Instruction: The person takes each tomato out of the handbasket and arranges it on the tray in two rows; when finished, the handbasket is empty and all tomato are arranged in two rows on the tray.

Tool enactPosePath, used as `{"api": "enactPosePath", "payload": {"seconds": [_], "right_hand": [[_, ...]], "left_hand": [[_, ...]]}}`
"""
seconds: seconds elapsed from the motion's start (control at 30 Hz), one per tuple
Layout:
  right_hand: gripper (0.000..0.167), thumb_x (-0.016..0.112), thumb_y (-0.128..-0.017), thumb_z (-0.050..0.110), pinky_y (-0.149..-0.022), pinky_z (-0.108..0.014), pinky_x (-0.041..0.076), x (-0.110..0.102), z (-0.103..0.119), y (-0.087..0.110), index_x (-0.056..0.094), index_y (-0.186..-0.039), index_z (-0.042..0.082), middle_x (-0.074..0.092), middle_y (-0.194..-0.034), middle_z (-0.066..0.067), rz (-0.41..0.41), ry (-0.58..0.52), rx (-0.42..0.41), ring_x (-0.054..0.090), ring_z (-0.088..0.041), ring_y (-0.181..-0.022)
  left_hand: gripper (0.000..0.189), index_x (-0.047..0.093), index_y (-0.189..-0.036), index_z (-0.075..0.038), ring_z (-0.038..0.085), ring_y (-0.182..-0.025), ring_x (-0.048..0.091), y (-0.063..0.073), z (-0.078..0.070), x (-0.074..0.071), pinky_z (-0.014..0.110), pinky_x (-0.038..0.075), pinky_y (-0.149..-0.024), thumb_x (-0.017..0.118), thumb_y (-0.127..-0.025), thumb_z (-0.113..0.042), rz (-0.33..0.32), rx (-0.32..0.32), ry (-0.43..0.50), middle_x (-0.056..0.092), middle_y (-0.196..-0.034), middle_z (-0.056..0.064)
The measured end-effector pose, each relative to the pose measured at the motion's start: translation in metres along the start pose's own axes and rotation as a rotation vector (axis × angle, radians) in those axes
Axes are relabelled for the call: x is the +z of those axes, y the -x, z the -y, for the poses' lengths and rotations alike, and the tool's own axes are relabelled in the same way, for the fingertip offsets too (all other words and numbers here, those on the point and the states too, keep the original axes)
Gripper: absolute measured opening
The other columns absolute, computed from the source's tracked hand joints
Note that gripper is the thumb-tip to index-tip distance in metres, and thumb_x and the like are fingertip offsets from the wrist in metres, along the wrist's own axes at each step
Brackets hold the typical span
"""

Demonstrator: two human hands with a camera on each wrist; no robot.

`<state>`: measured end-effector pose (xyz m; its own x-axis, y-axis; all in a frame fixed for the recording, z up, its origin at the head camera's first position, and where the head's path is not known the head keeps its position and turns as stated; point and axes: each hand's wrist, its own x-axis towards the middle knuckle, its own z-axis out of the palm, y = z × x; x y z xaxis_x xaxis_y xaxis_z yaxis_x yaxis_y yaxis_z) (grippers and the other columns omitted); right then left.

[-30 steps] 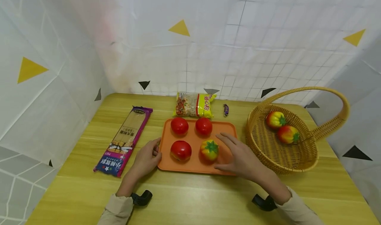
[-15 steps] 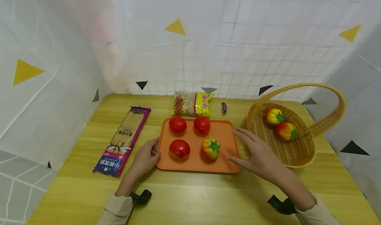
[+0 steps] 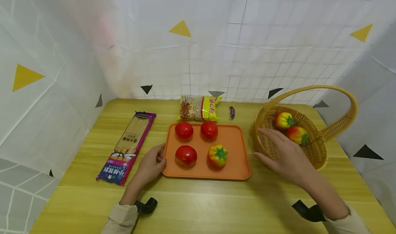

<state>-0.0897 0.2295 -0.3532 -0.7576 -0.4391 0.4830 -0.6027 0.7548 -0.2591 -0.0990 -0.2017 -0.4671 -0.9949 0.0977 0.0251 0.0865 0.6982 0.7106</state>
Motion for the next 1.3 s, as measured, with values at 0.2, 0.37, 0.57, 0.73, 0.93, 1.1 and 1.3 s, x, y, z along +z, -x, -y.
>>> {"api": "enactPosePath", "payload": {"seconds": [0.2,0.37,0.57,0.73,0.93,1.1,1.3], "right_hand": [[0.076,0.088,-0.071,0.015,-0.074,-0.054,0.053,-0.013,-0.013,0.0,0.055,-0.139,0.005,0.059,-0.132,-0.017,-0.024,0.045,-0.01,0.062,-0.037,-0.108],[0.073,0.089,-0.07,0.014,-0.071,-0.055,0.052,-0.024,-0.028,0.001,0.057,-0.135,0.002,0.061,-0.127,-0.02,-0.044,0.081,0.014,0.063,-0.038,-0.098],[0.071,0.089,-0.07,0.013,-0.067,-0.057,0.052,-0.034,-0.047,-0.001,0.058,-0.132,-0.004,0.06,-0.126,-0.025,-0.058,0.119,0.064,0.064,-0.04,-0.088],[0.069,0.087,-0.074,0.015,-0.07,-0.06,0.05,-0.039,-0.057,-0.003,0.057,-0.133,-0.004,0.058,-0.128,-0.029,-0.007,0.113,0.113,0.062,-0.046,-0.094],[0.068,0.085,-0.078,0.015,-0.072,-0.062,0.048,-0.046,-0.069,-0.005,0.054,-0.135,-0.004,0.058,-0.127,-0.03,0.046,0.124,0.162,0.062,-0.046,-0.088],[0.068,0.085,-0.079,0.015,-0.076,-0.065,0.045,-0.051,-0.082,-0.011,0.053,-0.135,-0.006,0.057,-0.126,-0.031,0.1,0.148,0.179,0.059,-0.05,-0.094],[0.063,0.085,-0.079,0.016,-0.074,-0.064,0.046,-0.05,-0.1,-0.012,0.057,-0.129,-0.008,0.058,-0.123,-0.033,0.147,0.179,0.208,0.058,-0.053,-0.099]], "left_hand": [[0.059,0.049,-0.146,-0.001,0.017,-0.081,0.054,0.0,0.001,0.001,0.035,0.047,-0.075,0.066,-0.091,-0.01,-0.002,0.008,0.002,0.056,-0.093,0.003],[0.058,0.049,-0.146,-0.001,0.017,-0.082,0.054,0.0,0.0,0.0,0.035,0.047,-0.075,0.066,-0.091,-0.01,-0.002,0.005,-0.001,0.056,-0.094,0.003],[0.058,0.049,-0.146,-0.001,0.017,-0.082,0.055,0.0,0.0,0.0,0.035,0.047,-0.075,0.067,-0.091,-0.01,-0.003,0.005,0.001,0.056,-0.094,0.004],[0.058,0.049,-0.146,-0.001,0.017,-0.082,0.055,0.0,0.0,0.0,0.035,0.047,-0.075,0.067,-0.091,-0.009,-0.002,0.008,0.006,0.056,-0.094,0.004],[0.059,0.049,-0.146,-0.001,0.016,-0.083,0.055,-0.001,0.0,0.001,0.035,0.048,-0.076,0.066,-0.091,-0.01,0.003,0.012,0.012,0.056,-0.094,0.004],[0.059,0.049,-0.146,-0.001,0.017,-0.083,0.055,-0.001,0.001,0.0,0.035,0.048,-0.076,0.067,-0.091,-0.009,-0.001,0.007,0.011,0.057,-0.095,0.004],[0.059,0.049,-0.146,-0.001,0.016,-0.082,0.055,0.0,0.001,0.001,0.035,0.048,-0.076,0.067,-0.091,-0.009,-0.004,0.013,0.01,0.056,-0.094,0.004]]}}
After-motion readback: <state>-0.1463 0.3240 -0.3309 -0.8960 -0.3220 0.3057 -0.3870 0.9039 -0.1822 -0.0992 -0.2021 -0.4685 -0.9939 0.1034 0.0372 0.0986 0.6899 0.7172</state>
